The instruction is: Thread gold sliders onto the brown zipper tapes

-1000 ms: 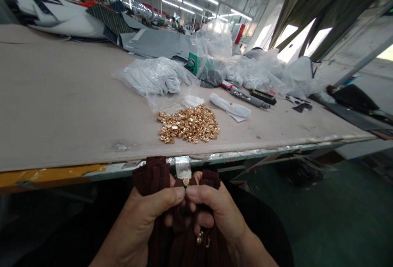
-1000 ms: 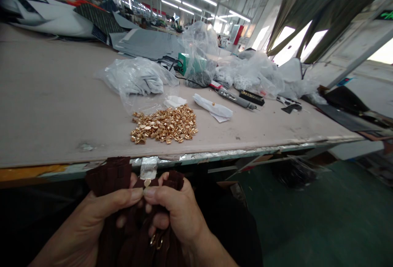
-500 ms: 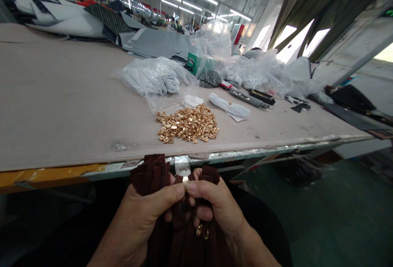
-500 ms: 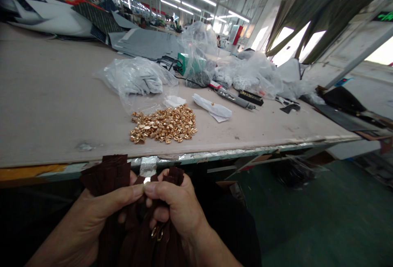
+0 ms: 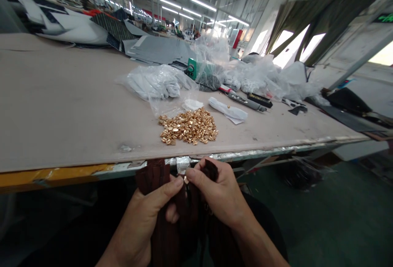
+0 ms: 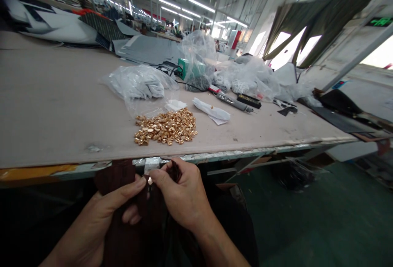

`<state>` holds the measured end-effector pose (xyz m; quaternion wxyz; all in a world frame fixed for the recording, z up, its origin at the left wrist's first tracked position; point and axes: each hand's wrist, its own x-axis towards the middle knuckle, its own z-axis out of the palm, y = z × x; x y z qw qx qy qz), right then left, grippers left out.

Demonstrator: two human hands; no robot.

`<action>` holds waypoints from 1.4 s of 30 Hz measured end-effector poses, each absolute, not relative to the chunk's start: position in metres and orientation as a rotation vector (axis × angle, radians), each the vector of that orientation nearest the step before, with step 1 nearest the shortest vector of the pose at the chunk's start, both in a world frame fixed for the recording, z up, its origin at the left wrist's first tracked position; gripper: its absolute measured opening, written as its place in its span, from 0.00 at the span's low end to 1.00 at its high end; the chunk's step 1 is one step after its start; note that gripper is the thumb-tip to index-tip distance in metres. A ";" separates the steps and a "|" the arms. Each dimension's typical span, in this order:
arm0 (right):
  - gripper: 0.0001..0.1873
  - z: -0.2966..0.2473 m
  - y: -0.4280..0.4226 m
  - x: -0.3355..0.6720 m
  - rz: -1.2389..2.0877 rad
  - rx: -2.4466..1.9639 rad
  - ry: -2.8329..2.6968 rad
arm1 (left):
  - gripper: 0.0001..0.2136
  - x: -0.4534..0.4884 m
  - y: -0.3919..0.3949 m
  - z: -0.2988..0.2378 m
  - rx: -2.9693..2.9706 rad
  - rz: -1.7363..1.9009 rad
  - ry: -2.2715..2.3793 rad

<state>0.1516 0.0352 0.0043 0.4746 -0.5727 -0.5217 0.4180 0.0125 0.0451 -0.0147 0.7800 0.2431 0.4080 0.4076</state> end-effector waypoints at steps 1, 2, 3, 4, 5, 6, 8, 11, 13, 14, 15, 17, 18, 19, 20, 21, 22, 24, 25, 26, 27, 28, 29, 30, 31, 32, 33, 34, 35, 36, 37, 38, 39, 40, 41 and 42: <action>0.14 0.006 0.037 0.150 0.907 -1.451 -1.347 | 0.14 0.013 0.045 -0.015 0.500 0.879 0.864; 0.14 0.007 0.040 0.148 0.756 -1.512 -1.426 | 0.15 0.013 0.045 -0.016 0.474 0.878 0.853; 0.14 0.009 0.044 0.146 0.583 -1.570 -1.506 | 0.15 0.014 0.046 -0.017 0.450 0.873 0.848; 0.13 0.011 0.048 0.145 0.410 -1.620 -1.572 | 0.15 0.014 0.046 -0.017 0.428 0.861 0.845; 0.13 0.014 0.054 0.144 0.265 -1.657 -1.615 | 0.17 0.014 0.046 -0.016 0.412 0.846 0.847; 0.12 0.017 0.060 0.143 0.166 -1.677 -1.629 | 0.17 0.014 0.047 -0.016 0.403 0.835 0.856; 0.12 0.024 0.071 0.143 0.153 -1.655 -1.605 | 0.17 0.016 0.049 -0.013 0.403 0.822 0.892; 0.13 0.031 0.079 0.146 0.481 -1.464 -1.558 | 0.12 0.018 0.050 -0.009 0.429 0.837 0.950; 0.13 0.032 0.076 0.148 0.724 -1.336 -1.536 | 0.11 0.020 0.049 -0.009 0.438 0.846 0.947; 0.13 0.033 0.073 0.149 0.845 -1.290 -1.521 | 0.11 0.020 0.048 -0.010 0.438 0.854 0.931; 0.14 0.033 0.069 0.150 0.969 -1.252 -1.498 | 0.10 0.021 0.046 -0.011 0.444 0.865 0.912; 0.14 0.033 0.063 0.152 1.187 -1.206 -1.447 | 0.11 0.022 0.041 -0.016 0.492 0.891 0.882; 0.14 0.033 0.061 0.152 1.237 -1.217 -1.431 | 0.11 0.023 0.039 -0.019 0.525 0.899 0.871; 0.14 0.034 0.061 0.152 1.221 -1.259 -1.433 | 0.11 0.023 0.036 -0.022 0.558 0.901 0.866; 0.14 0.036 0.061 0.152 1.139 -1.328 -1.457 | 0.11 0.023 0.035 -0.024 0.586 0.894 0.867; 0.13 0.038 0.063 0.151 1.010 -1.413 -1.499 | 0.12 0.022 0.034 -0.026 0.604 0.883 0.871; 0.12 0.040 0.066 0.150 0.860 -1.498 -1.554 | 0.12 0.021 0.033 -0.027 0.609 0.873 0.877; 0.07 0.044 0.074 0.145 0.565 -1.639 -1.705 | 0.13 0.017 0.033 -0.025 0.603 0.861 0.900; 0.06 0.046 0.079 0.142 0.441 -1.687 -1.798 | 0.13 0.016 0.034 -0.023 0.595 0.863 0.908; 0.05 0.047 0.084 0.139 0.333 -1.723 -1.895 | 0.12 0.014 0.034 -0.021 0.586 0.867 0.906; 0.05 0.047 0.089 0.136 0.244 -1.745 -1.985 | 0.12 0.012 0.035 -0.020 0.575 0.869 0.902; 0.04 0.047 0.093 0.132 0.177 -1.753 -2.062 | 0.13 0.011 0.035 -0.018 0.561 0.868 0.899; 0.04 0.047 0.098 0.129 0.128 -1.756 -2.116 | 0.13 0.010 0.035 -0.017 0.541 0.863 0.898; 0.04 0.047 0.102 0.126 0.096 -1.759 -2.149 | 0.13 0.009 0.035 -0.017 0.515 0.855 0.900; 0.05 0.046 0.105 0.124 0.075 -1.761 -2.167 | 0.12 0.008 0.034 -0.017 0.491 0.846 0.906; 0.05 0.046 0.108 0.123 0.064 -1.760 -2.176 | 0.12 0.007 0.034 -0.018 0.472 0.838 0.915; 0.05 0.046 0.109 0.123 0.057 -1.757 -2.177 | 0.11 0.007 0.034 -0.019 0.460 0.839 0.918; 0.05 0.046 0.109 0.124 0.045 -1.755 -2.176 | 0.11 0.006 0.034 -0.019 0.457 0.844 0.909; 0.05 0.046 0.107 0.126 0.028 -1.758 -2.173 | 0.11 0.006 0.034 -0.020 0.459 0.848 0.895; 0.05 0.046 0.103 0.129 0.020 -1.757 -2.158 | 0.11 0.006 0.034 -0.020 0.456 0.851 0.881; 0.05 0.046 0.098 0.132 0.035 -1.747 -2.126 | 0.11 0.006 0.034 -0.021 0.451 0.855 0.868; 0.06 0.046 0.090 0.135 0.085 -1.726 -2.084 | 0.10 0.006 0.034 -0.021 0.443 0.865 0.861; 0.07 0.045 0.081 0.139 0.175 -1.692 -2.024 | 0.09 0.007 0.034 -0.021 0.439 0.883 0.858; 0.08 0.043 0.070 0.142 0.308 -1.644 -1.951 | 0.09 0.007 0.033 -0.021 0.440 0.900 0.855; 0.09 0.041 0.059 0.144 0.462 -1.599 -1.881 | 0.08 0.008 0.033 -0.021 0.443 0.913 0.850; 0.09 0.037 0.048 0.145 0.602 -1.559 -1.805 | 0.08 0.009 0.032 -0.021 0.446 0.917 0.843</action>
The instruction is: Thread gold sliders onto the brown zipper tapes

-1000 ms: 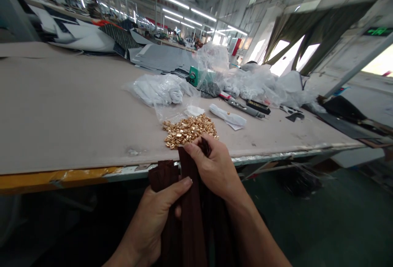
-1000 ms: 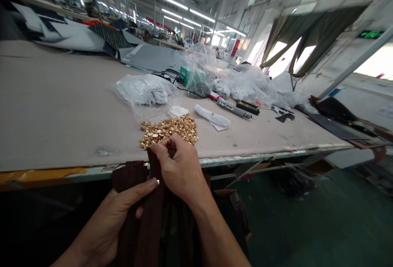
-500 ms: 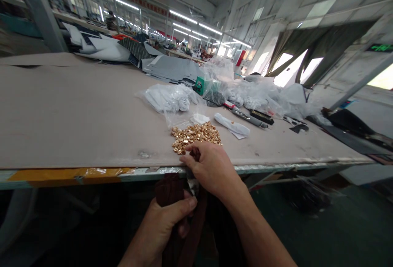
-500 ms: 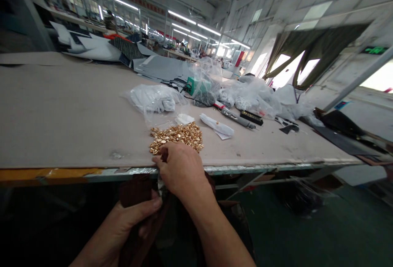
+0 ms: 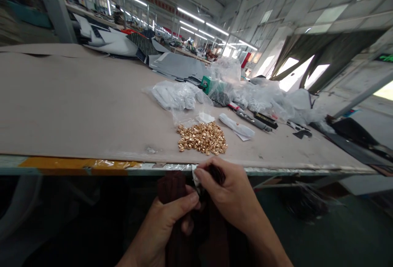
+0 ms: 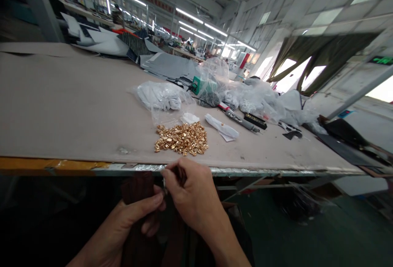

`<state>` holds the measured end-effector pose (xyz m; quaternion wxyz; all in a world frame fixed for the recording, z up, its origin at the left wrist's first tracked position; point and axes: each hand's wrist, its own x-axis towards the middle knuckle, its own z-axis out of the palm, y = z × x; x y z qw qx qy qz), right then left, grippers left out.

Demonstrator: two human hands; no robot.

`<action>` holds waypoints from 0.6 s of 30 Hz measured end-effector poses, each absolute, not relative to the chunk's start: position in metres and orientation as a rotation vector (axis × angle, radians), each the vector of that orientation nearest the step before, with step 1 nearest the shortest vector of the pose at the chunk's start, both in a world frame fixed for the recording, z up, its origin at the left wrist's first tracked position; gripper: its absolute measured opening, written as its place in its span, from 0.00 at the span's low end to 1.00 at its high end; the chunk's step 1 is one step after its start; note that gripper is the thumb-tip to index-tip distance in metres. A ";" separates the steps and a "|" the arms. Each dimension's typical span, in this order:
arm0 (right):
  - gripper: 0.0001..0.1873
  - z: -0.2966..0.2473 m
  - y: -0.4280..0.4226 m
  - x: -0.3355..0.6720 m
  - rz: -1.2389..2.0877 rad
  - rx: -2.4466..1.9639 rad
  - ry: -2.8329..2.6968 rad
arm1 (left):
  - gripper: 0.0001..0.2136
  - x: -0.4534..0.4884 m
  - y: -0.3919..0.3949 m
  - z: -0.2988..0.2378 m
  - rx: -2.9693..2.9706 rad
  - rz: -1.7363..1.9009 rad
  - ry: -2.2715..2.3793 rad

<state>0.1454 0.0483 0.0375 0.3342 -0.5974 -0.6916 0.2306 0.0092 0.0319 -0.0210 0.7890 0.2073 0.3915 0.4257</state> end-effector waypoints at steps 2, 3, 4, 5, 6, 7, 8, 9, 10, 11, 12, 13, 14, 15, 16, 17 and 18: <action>0.11 0.028 0.029 0.147 0.781 -1.516 -1.674 | 0.09 0.011 0.030 -0.022 0.443 0.901 0.828; 0.12 0.023 0.022 0.147 0.806 -1.513 -1.627 | 0.09 0.012 0.029 -0.022 0.435 0.888 0.819; 0.12 0.018 0.016 0.148 0.801 -1.515 -1.594 | 0.09 0.014 0.029 -0.023 0.426 0.885 0.811; 0.12 0.013 0.012 0.148 0.778 -1.515 -1.577 | 0.09 0.015 0.028 -0.023 0.425 0.890 0.804; 0.11 0.008 0.009 0.149 0.752 -1.506 -1.572 | 0.09 0.016 0.028 -0.024 0.429 0.899 0.796; 0.10 0.005 0.008 0.151 0.733 -1.487 -1.578 | 0.09 0.017 0.028 -0.024 0.432 0.911 0.791; 0.09 0.001 0.007 0.152 0.719 -1.457 -1.596 | 0.09 0.017 0.028 -0.024 0.429 0.921 0.789; 0.09 -0.001 0.007 0.154 0.708 -1.422 -1.625 | 0.09 0.018 0.028 -0.025 0.425 0.930 0.789; 0.08 -0.003 0.007 0.155 0.694 -1.387 -1.657 | 0.09 0.018 0.028 -0.026 0.421 0.932 0.789; 0.08 -0.004 0.008 0.157 0.670 -1.351 -1.693 | 0.08 0.019 0.028 -0.028 0.416 0.933 0.791; 0.09 -0.006 0.008 0.158 0.631 -1.308 -1.729 | 0.08 0.019 0.028 -0.029 0.412 0.938 0.794; 0.10 -0.008 0.009 0.158 0.580 -1.260 -1.762 | 0.08 0.019 0.028 -0.030 0.408 0.943 0.797; 0.11 -0.010 0.010 0.158 0.518 -1.211 -1.788 | 0.08 0.019 0.029 -0.032 0.403 0.951 0.795; 0.12 -0.012 0.010 0.158 0.454 -1.169 -1.806 | 0.08 0.019 0.029 -0.033 0.394 0.960 0.792; 0.13 -0.015 0.011 0.157 0.398 -1.137 -1.815 | 0.09 0.019 0.029 -0.034 0.384 0.970 0.789; 0.14 -0.017 0.012 0.156 0.360 -1.123 -1.812 | 0.09 0.019 0.030 -0.034 0.379 0.978 0.789; 0.13 -0.018 0.013 0.155 0.348 -1.131 -1.797 | 0.09 0.019 0.030 -0.034 0.382 0.985 0.792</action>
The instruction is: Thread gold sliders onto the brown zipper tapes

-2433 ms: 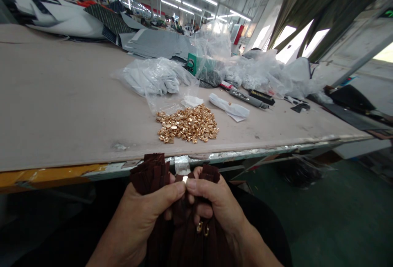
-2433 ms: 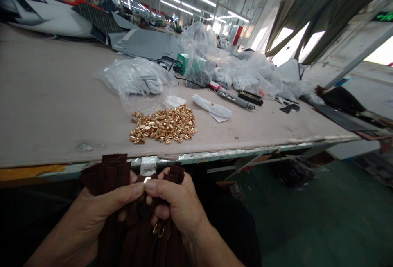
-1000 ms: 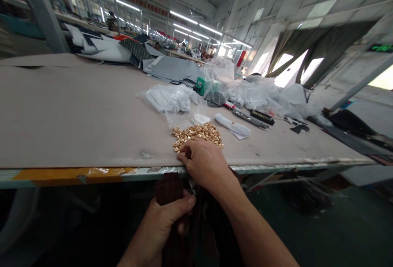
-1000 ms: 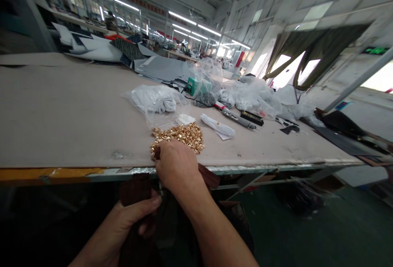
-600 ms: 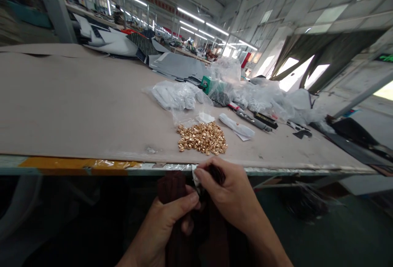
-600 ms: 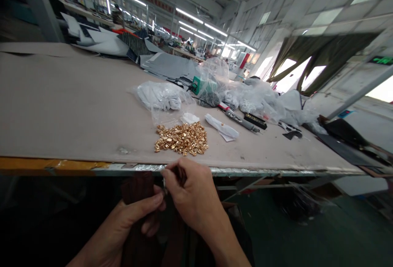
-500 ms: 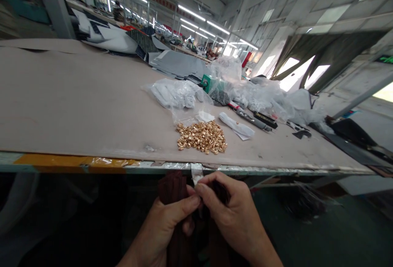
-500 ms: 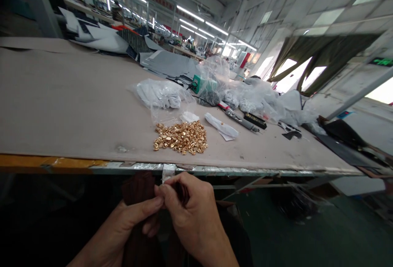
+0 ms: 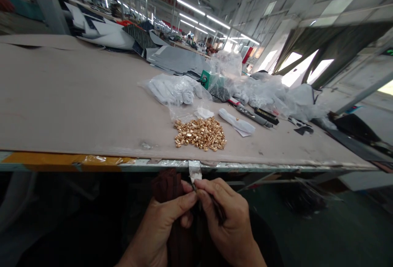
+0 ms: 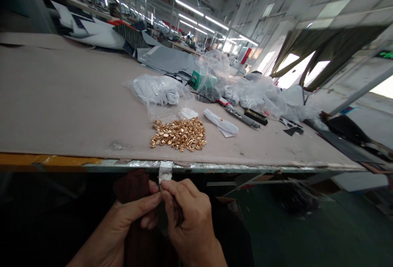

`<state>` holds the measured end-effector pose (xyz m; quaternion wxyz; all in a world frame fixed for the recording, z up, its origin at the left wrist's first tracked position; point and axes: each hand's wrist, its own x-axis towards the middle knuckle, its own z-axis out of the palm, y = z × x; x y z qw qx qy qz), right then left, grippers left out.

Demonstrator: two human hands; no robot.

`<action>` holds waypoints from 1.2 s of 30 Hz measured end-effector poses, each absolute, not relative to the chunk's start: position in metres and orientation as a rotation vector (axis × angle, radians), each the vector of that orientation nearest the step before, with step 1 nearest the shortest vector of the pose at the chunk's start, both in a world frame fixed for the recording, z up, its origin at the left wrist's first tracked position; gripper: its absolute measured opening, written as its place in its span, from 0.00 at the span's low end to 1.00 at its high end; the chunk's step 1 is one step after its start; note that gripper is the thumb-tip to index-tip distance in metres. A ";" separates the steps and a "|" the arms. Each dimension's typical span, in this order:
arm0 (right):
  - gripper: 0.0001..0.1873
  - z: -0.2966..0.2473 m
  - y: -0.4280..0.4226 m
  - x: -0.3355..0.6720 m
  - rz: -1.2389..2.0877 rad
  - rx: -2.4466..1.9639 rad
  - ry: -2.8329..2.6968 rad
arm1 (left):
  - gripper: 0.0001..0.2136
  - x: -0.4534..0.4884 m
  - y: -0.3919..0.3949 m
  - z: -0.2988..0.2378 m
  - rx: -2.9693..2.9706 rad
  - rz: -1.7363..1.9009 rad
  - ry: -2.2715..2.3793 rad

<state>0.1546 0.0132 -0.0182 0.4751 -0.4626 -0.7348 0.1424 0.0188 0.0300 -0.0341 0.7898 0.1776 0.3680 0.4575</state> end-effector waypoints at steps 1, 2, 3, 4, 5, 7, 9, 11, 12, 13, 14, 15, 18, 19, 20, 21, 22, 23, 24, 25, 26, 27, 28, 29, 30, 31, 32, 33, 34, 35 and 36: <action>0.13 -0.019 0.015 0.153 0.360 -1.154 -1.772 | 0.09 0.019 0.030 -0.033 0.394 0.992 0.801; 0.12 -0.019 0.016 0.152 0.393 -1.182 -1.741 | 0.08 0.018 0.030 -0.032 0.411 0.995 0.813; 0.11 -0.018 0.018 0.151 0.439 -1.212 -1.705 | 0.08 0.018 0.029 -0.031 0.431 0.992 0.824; 0.10 -0.016 0.020 0.151 0.485 -1.248 -1.663 | 0.08 0.017 0.028 -0.029 0.456 0.985 0.836; 0.09 -0.013 0.021 0.151 0.518 -1.285 -1.616 | 0.08 0.016 0.027 -0.026 0.483 0.975 0.854; 0.08 -0.007 0.022 0.151 0.557 -1.340 -1.544 | 0.09 0.016 0.026 -0.021 0.532 0.968 0.897; 0.08 -0.001 0.020 0.152 0.619 -1.315 -1.563 | 0.10 0.015 0.026 -0.018 0.586 0.969 0.904; 0.08 0.005 0.015 0.152 0.690 -1.218 -1.673 | 0.10 0.014 0.027 -0.019 0.683 0.942 0.859; 0.10 0.007 0.012 0.151 0.707 -1.175 -1.733 | 0.10 0.012 0.029 -0.021 0.750 0.920 0.828; 0.13 0.008 0.010 0.150 0.698 -1.146 -1.788 | 0.10 0.011 0.030 -0.024 0.823 0.895 0.803; 0.15 0.008 0.007 0.148 0.673 -1.137 -1.828 | 0.10 0.009 0.031 -0.027 0.893 0.880 0.785; 0.16 0.008 0.006 0.147 0.646 -1.140 -1.854 | 0.09 0.007 0.032 -0.031 0.949 0.880 0.772; 0.11 0.006 0.004 0.142 0.670 -1.225 -1.806 | 0.11 0.003 0.032 -0.039 1.032 0.912 0.777; 0.10 0.005 0.004 0.141 0.717 -1.272 -1.750 | 0.13 0.002 0.031 -0.040 1.047 0.911 0.789; 0.11 0.005 0.004 0.141 0.773 -1.323 -1.681 | 0.14 0.003 0.030 -0.039 1.056 0.913 0.810; 0.11 0.004 0.003 0.141 0.831 -1.366 -1.611 | 0.14 0.005 0.029 -0.038 1.060 0.913 0.838; 0.10 0.004 0.003 0.141 0.886 -1.394 -1.541 | 0.13 0.007 0.028 -0.036 1.056 0.924 0.878; 0.09 0.003 0.002 0.141 0.933 -1.408 -1.473 | 0.12 0.009 0.026 -0.033 1.040 0.938 0.918; 0.08 0.003 0.002 0.141 0.976 -1.413 -1.401 | 0.11 0.012 0.025 -0.030 1.013 0.955 0.949; 0.08 0.003 0.001 0.141 1.017 -1.411 -1.325 | 0.11 0.014 0.023 -0.027 0.979 0.967 0.967; 0.10 0.003 0.001 0.142 1.066 -1.408 -1.244 | 0.11 0.015 0.022 -0.025 0.943 0.972 0.969; 0.11 0.003 0.000 0.142 1.120 -1.402 -1.165 | 0.12 0.015 0.021 -0.022 0.908 0.970 0.951; 0.11 0.002 0.000 0.143 1.174 -1.393 -1.093 | 0.12 0.015 0.020 -0.020 0.870 0.972 0.915; 0.10 0.001 0.000 0.143 1.228 -1.371 -1.036 | 0.12 0.014 0.019 -0.018 0.830 0.968 0.872; 0.10 0.000 0.000 0.144 1.275 -1.344 -0.995 | 0.11 0.013 0.018 -0.017 0.788 0.960 0.835; 0.10 -0.001 0.000 0.145 1.310 -1.315 -0.975 | 0.09 0.012 0.017 -0.016 0.748 0.952 0.815; 0.10 -0.002 0.000 0.147 1.332 -1.289 -0.976 | 0.09 0.011 0.016 -0.016 0.707 0.946 0.818; 0.09 -0.002 0.000 0.148 1.339 -1.272 -0.992 | 0.10 0.011 0.015 -0.016 0.668 0.945 0.848; 0.09 -0.003 0.000 0.150 1.331 -1.267 -1.021 | 0.11 0.012 0.014 -0.016 0.636 0.952 0.900; 0.09 -0.003 0.000 0.151 1.298 -1.275 -1.061 | 0.12 0.012 0.014 -0.017 0.614 0.969 0.962; 0.08 -0.004 -0.001 0.153 1.245 -1.292 -1.114 | 0.13 0.013 0.013 -0.018 0.600 0.991 1.018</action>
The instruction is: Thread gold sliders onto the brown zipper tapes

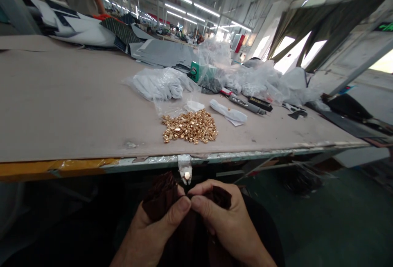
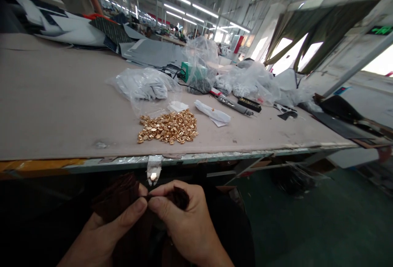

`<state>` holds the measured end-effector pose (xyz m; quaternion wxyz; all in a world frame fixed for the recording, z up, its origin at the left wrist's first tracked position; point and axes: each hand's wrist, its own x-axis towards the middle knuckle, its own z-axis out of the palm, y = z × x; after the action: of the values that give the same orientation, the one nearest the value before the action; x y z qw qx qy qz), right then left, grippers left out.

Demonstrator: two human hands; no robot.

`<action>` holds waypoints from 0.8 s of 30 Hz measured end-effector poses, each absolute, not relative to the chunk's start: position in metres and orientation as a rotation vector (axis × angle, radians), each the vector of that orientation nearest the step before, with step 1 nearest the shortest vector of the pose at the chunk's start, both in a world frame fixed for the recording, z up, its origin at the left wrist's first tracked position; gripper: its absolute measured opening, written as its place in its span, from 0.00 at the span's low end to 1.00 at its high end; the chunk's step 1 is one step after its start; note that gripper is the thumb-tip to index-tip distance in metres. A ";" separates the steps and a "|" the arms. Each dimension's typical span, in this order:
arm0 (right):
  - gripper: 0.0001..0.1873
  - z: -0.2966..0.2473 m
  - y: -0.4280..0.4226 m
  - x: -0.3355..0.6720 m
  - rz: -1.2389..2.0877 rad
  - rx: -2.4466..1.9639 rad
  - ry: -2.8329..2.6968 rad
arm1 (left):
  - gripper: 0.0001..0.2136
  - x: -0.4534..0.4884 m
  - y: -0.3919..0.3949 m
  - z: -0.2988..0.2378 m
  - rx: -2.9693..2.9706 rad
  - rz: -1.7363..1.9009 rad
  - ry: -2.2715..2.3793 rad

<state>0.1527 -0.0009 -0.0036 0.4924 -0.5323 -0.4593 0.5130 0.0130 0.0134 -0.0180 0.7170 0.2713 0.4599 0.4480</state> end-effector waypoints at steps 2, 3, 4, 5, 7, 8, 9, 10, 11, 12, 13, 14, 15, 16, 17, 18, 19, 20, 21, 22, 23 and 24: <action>0.06 -0.005 -0.003 0.155 1.088 -1.330 -1.258 | 0.14 0.014 0.014 -0.020 0.607 1.024 1.076; 0.06 -0.005 -0.004 0.157 0.991 -1.342 -1.343 | 0.14 0.014 0.015 -0.021 0.620 1.035 1.083; 0.05 -0.007 -0.005 0.158 0.889 -1.336 -1.431 | 0.14 0.014 0.016 -0.021 0.632 1.042 1.076; 0.05 -0.008 -0.006 0.159 0.781 -1.304 -1.515 | 0.13 0.013 0.017 -0.021 0.638 1.043 1.062; 0.06 -0.011 -0.007 0.160 0.598 -1.179 -1.670 | 0.13 0.011 0.019 -0.020 0.605 1.021 1.031; 0.08 -0.012 -0.008 0.160 0.537 -1.104 -1.727 | 0.12 0.010 0.020 -0.018 0.562 0.995 1.016; 0.09 -0.013 -0.009 0.160 0.507 -1.045 -1.762 | 0.12 0.010 0.020 -0.017 0.510 0.963 0.999; 0.10 -0.013 -0.009 0.159 0.505 -1.017 -1.765 | 0.12 0.010 0.021 -0.015 0.459 0.929 0.985; 0.10 -0.013 -0.009 0.158 0.527 -1.028 -1.730 | 0.12 0.010 0.021 -0.014 0.422 0.901 0.977; 0.08 -0.013 -0.008 0.157 0.564 -1.072 -1.655 | 0.13 0.011 0.020 -0.013 0.408 0.883 0.970; 0.06 -0.012 -0.008 0.155 0.615 -1.129 -1.550 | 0.14 0.012 0.020 -0.012 0.414 0.876 0.966; 0.04 -0.012 -0.007 0.154 0.693 -1.188 -1.432 | 0.15 0.013 0.020 -0.013 0.424 0.879 0.964; 0.03 -0.011 -0.006 0.152 0.794 -1.234 -1.314 | 0.15 0.014 0.019 -0.013 0.429 0.887 0.962; 0.05 -0.010 -0.005 0.151 0.913 -1.259 -1.207 | 0.15 0.014 0.019 -0.014 0.425 0.891 0.958; 0.07 -0.010 -0.003 0.150 1.034 -1.267 -1.117 | 0.15 0.015 0.019 -0.015 0.411 0.891 0.949; 0.10 -0.010 -0.002 0.149 1.141 -1.261 -1.048 | 0.14 0.015 0.019 -0.017 0.391 0.886 0.932; 0.12 -0.011 -0.001 0.149 1.226 -1.250 -1.001 | 0.14 0.014 0.020 -0.018 0.371 0.868 0.914; 0.13 -0.012 0.000 0.150 1.285 -1.234 -0.968 | 0.14 0.014 0.020 -0.020 0.357 0.838 0.891; 0.14 -0.013 0.001 0.150 1.326 -1.210 -0.939 | 0.16 0.012 0.021 -0.021 0.345 0.803 0.865; 0.15 -0.015 0.002 0.151 1.371 -1.173 -0.909 | 0.17 0.011 0.022 -0.022 0.334 0.774 0.840; 0.16 -0.017 0.003 0.152 1.428 -1.127 -0.874 | 0.16 0.009 0.024 -0.023 0.328 0.758 0.817; 0.17 -0.019 0.004 0.152 1.495 -1.074 -0.830 | 0.15 0.007 0.025 -0.024 0.329 0.748 0.800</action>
<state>0.1523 0.0039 -0.0194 0.5323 -0.4503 -0.3479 0.6268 0.0068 0.0249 -0.0236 0.8410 0.1558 0.3784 0.3539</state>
